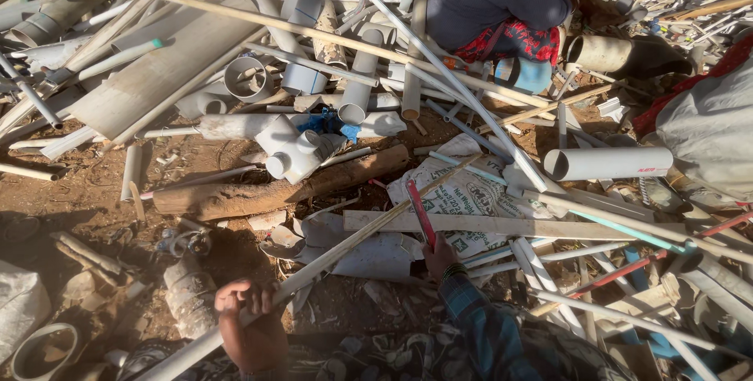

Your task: The person uses a saw to cut a white PVC pipe while sitting on the ground in a recycling center.

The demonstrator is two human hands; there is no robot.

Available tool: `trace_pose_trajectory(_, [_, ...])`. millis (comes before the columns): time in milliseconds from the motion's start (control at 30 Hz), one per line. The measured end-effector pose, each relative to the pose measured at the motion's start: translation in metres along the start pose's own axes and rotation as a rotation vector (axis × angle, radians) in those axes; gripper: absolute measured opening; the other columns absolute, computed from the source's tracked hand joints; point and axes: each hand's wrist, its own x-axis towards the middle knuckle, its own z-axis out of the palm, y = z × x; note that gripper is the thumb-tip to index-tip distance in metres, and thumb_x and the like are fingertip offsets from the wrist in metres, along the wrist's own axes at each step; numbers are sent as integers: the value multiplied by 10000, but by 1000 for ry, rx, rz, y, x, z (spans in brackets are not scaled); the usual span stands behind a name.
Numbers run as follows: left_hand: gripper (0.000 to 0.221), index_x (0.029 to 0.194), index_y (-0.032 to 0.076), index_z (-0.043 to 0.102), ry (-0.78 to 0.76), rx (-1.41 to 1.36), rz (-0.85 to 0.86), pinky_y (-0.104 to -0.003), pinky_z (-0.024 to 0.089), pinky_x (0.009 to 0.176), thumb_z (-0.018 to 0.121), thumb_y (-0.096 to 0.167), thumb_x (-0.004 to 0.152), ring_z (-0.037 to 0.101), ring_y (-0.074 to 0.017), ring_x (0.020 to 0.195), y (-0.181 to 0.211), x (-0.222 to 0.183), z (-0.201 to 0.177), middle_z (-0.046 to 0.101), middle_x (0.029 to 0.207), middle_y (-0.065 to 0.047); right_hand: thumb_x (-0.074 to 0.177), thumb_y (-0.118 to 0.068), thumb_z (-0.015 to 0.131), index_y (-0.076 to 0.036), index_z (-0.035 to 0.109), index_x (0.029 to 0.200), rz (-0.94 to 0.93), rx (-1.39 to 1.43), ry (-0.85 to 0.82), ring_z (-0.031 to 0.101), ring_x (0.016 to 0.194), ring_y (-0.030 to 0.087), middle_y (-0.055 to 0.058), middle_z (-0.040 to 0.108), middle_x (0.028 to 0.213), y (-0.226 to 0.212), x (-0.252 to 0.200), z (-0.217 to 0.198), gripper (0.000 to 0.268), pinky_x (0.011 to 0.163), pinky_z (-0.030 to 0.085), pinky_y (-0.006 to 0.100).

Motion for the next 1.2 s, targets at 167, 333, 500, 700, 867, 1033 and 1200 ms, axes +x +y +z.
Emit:
trace_pose_trajectory(167, [253,1173,52,552,35,11,-58,-509,451,1065,553,259,1027,507,-193,849,7,-3,12,433,872,-27,928,-250,680,4,518,1143,-57,-50,-87,710,833,398,240,685,960,-5,-1,13,370,750,574,534])
trace_pose_trajectory(333, [262,1152,21,538,-67,-7,-41,-540,474,1070,551,244,1015,565,-225,901,8,-9,19,479,901,-50,863,-146,700,-2,394,1360,-146,-166,-148,699,889,382,236,634,1125,-5,3,0,601,763,604,510])
trace_pose_trajectory(500, [205,1139,-5,583,18,42,-58,-505,494,1045,526,166,1042,591,-236,913,3,-12,14,505,894,-73,902,-184,700,-46,505,1392,-12,-177,-265,733,955,359,216,720,1170,1,-8,-4,545,844,616,496])
trace_pose_trajectory(700, [156,1105,-18,605,2,60,-90,-413,543,931,540,120,1072,655,-243,970,-1,-16,7,551,922,-74,880,-246,826,0,390,1457,-47,-279,-163,650,1081,417,271,613,1281,-4,-11,-8,764,873,605,523])
trace_pose_trajectory(867, [145,1117,-1,614,30,138,-138,-349,534,810,533,111,1074,684,-254,1003,1,-15,5,614,952,-100,936,-239,757,-30,607,1269,-41,-156,-96,715,1041,366,204,718,1151,-9,-16,-20,421,946,560,496])
trace_pose_trajectory(1033, [127,1086,8,599,8,174,-198,-372,571,910,519,105,1063,700,-278,1090,11,-19,14,625,960,-85,931,-164,714,-107,612,1290,-320,-355,40,674,1034,383,182,680,1138,-57,-41,-57,378,915,578,539])
trace_pose_trajectory(1200, [193,1140,13,582,-147,123,-119,-410,537,984,509,-1,962,675,-223,1046,16,-19,24,609,1006,-76,1028,-296,612,-140,520,1390,-367,-449,-54,690,933,374,165,703,1028,-86,-57,-93,405,829,572,549])
